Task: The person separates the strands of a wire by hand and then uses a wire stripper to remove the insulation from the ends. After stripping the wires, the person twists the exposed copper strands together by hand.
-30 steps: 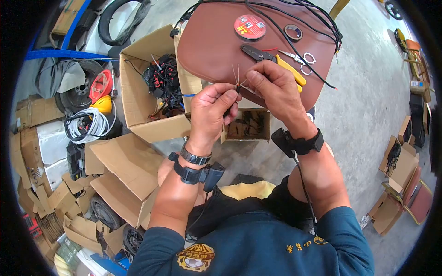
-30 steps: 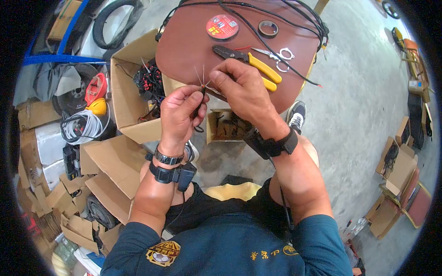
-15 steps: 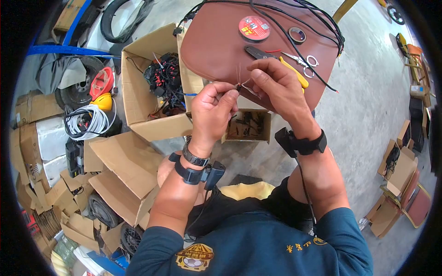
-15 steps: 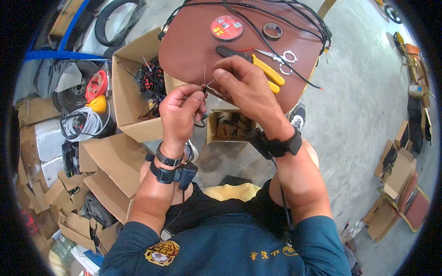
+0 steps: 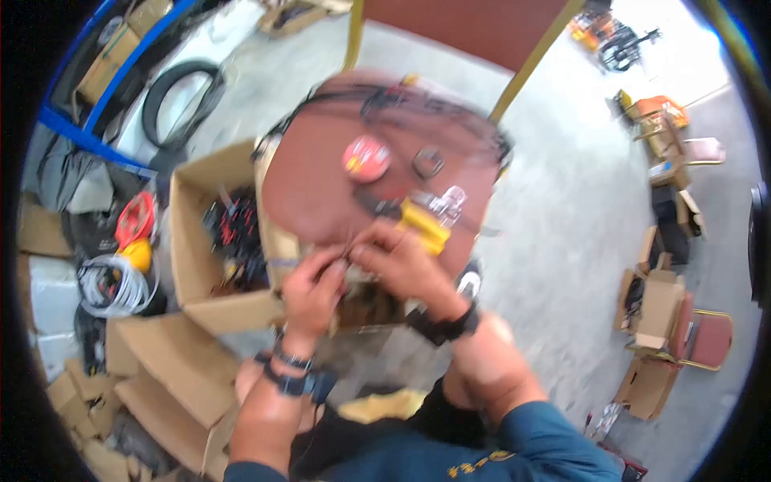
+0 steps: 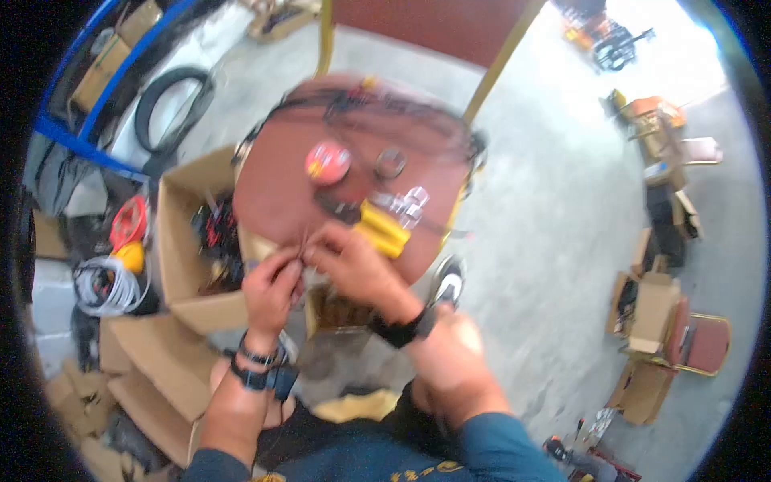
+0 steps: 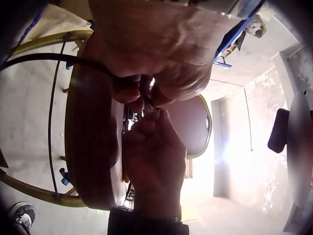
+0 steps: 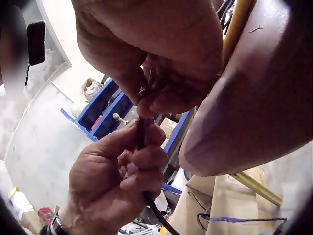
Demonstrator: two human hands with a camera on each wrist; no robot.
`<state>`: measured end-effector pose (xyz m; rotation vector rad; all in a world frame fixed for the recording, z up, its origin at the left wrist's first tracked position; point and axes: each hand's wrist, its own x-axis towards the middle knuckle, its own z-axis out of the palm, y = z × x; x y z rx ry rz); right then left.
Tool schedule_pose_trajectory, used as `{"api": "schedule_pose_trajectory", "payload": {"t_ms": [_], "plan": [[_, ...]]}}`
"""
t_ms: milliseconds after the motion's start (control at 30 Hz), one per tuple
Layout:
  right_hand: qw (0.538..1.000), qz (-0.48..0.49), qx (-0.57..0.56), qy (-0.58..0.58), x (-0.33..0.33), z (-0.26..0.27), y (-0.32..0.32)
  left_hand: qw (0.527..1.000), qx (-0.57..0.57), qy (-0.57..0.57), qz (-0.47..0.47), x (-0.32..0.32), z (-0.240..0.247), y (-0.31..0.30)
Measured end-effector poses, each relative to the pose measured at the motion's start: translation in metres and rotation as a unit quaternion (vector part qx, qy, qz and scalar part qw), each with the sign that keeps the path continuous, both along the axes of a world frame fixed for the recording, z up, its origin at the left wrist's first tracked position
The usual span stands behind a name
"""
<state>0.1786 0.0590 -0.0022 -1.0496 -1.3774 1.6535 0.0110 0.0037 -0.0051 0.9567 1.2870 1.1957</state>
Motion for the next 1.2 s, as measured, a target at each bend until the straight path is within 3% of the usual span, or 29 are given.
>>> {"api": "schedule_pose_trajectory", "payload": {"t_ms": [133, 433, 633, 733, 1033, 1200], "plan": [[1.000, 0.004, -0.004, 0.007, 0.002, 0.003, -0.004, 0.995, 0.062, 0.072, 0.016, 0.006, 0.009, 0.001], [1.000, 0.015, -0.012, 0.009, -0.009, 0.000, -0.021, 0.997, 0.027, 0.005, 0.067, -0.002, 0.004, -0.020], [1.000, 0.001, -0.015, 0.011, -0.017, 0.002, -0.039, 0.970, 0.164, 0.161, 0.074, -0.010, 0.007, -0.034], [1.000, -0.015, 0.010, -0.001, -0.020, 0.003, -0.044, 0.971, 0.154, 0.169, 0.074, -0.011, 0.008, -0.038], [0.995, -0.029, -0.017, 0.091, -0.020, -0.004, -0.041, 0.990, 0.079, 0.075, 0.093, -0.011, 0.016, -0.037], [0.997, -0.021, -0.013, 0.069, -0.014, 0.001, -0.037, 0.994, -0.041, -0.091, 0.037, -0.019, 0.016, -0.031]]}}
